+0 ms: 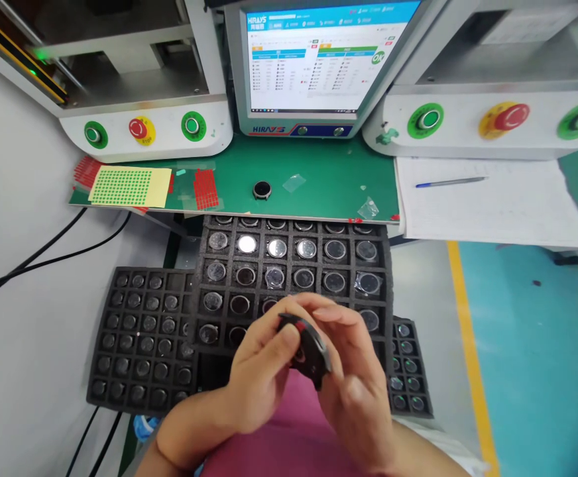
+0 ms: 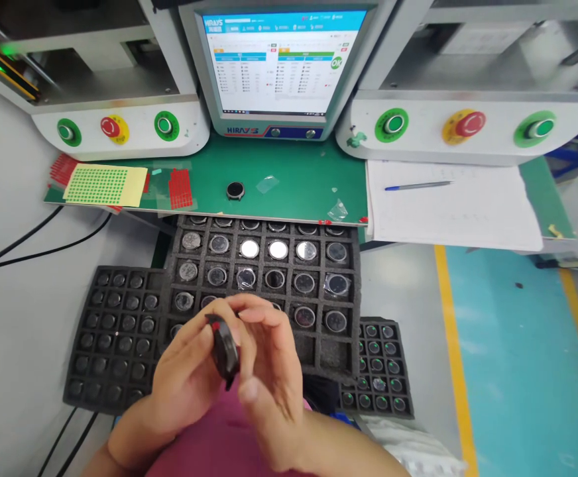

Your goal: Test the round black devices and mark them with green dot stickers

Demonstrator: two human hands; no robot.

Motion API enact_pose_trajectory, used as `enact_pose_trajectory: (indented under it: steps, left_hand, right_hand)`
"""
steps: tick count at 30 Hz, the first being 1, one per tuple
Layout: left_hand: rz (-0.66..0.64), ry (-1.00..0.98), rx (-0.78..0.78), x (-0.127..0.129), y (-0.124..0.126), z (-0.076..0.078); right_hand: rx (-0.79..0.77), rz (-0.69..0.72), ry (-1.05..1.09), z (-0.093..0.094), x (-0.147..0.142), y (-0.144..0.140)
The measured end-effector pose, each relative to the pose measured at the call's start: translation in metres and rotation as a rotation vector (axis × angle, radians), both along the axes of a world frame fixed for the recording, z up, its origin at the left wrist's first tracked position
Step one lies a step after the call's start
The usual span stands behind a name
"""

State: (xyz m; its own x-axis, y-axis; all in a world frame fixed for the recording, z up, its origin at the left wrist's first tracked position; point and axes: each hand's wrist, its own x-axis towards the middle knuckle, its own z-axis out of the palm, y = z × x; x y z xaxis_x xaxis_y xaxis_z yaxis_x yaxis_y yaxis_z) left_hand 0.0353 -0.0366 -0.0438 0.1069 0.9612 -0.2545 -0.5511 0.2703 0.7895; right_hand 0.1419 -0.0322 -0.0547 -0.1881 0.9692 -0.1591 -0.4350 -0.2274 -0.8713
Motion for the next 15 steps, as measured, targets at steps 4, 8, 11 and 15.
enact_pose_trajectory:
  steps: [4, 8, 11, 15]
  left_hand:
    - [-0.033, -0.276, -0.141, 0.005, 0.002, 0.002]
    - [-0.059, -0.34, -0.151, 0.009, 0.004, 0.002]
    - [-0.061, -0.336, -0.203, 0.01, 0.005, 0.001]
    - [-0.082, -0.321, -0.257, 0.009, 0.004, -0.001]
  right_hand:
    - [0.327, 0.01, -0.089, -0.011, 0.008, 0.005]
    - [0.417, 0.019, -0.106, -0.018, 0.014, 0.013]
    - [0.392, 0.047, -0.12, -0.017, 0.018, 0.018]
    - [0.281, 0.068, -0.054, -0.014, 0.021, 0.023]
